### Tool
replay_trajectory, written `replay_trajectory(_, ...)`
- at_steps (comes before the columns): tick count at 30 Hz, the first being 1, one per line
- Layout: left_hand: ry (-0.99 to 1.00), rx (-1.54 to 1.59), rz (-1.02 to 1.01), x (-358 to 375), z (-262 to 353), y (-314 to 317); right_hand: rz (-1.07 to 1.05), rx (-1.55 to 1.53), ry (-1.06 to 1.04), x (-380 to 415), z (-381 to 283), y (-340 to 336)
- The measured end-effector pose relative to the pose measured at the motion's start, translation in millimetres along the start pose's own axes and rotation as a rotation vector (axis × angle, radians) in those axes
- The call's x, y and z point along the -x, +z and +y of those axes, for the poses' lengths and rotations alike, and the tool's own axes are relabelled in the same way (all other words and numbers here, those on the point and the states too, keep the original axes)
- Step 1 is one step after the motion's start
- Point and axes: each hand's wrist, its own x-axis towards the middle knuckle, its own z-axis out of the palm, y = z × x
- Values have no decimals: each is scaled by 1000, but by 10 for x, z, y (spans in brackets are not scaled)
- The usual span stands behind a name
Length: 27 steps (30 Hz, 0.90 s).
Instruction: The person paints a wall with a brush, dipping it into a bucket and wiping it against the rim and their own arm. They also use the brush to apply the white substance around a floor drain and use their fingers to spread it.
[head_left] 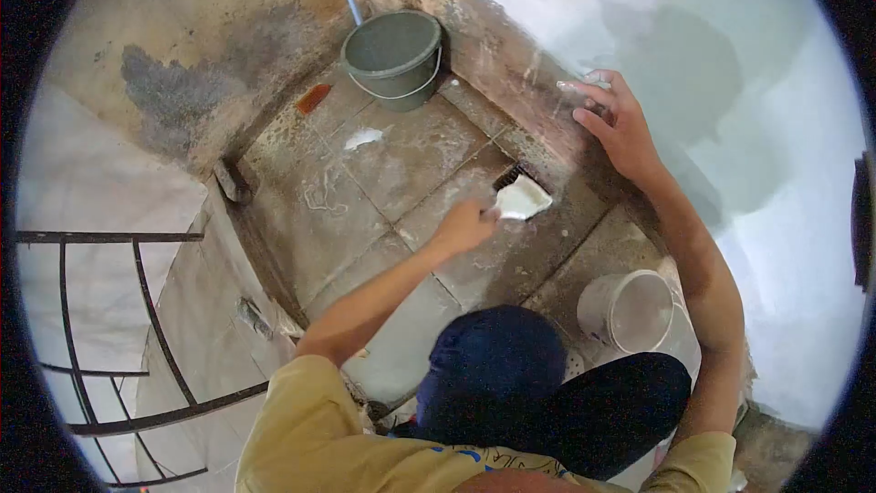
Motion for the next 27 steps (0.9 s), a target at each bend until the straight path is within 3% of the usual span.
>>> replay_trajectory(4,-162,123,-2,300,-616,137,-127,113,24,-541,247,221)
replay_trajectory(6,-219,141,-10,392,-768,99,-148,173,-114,-758,305,344)
replay_trajectory(9,-259,43,43,480,-699,-208,-188,-30,-134,-1157,473,554)
replay_trajectory(12,-345,11,161,596,-876,-298,-153,44,-241,-1513,631,809)
replay_trajectory(14,-325,64,370,727,-1230,-208,-178,62,-230,-1771,788,1042)
replay_trajectory(18,-438,107,333,1121,-1043,-553,-218,146,-278,-2388,1270,1612)
replay_trajectory(21,-474,67,434,1350,-1166,-527,-120,90,-304,-2744,1508,2017)
replay_trajectory(23,-604,171,425,1420,-1269,-439,-110,110,-347,-2967,1651,2232)
replay_trajectory(27,-617,319,515,1317,-1363,-291,-118,222,-374,-3305,1800,2471)
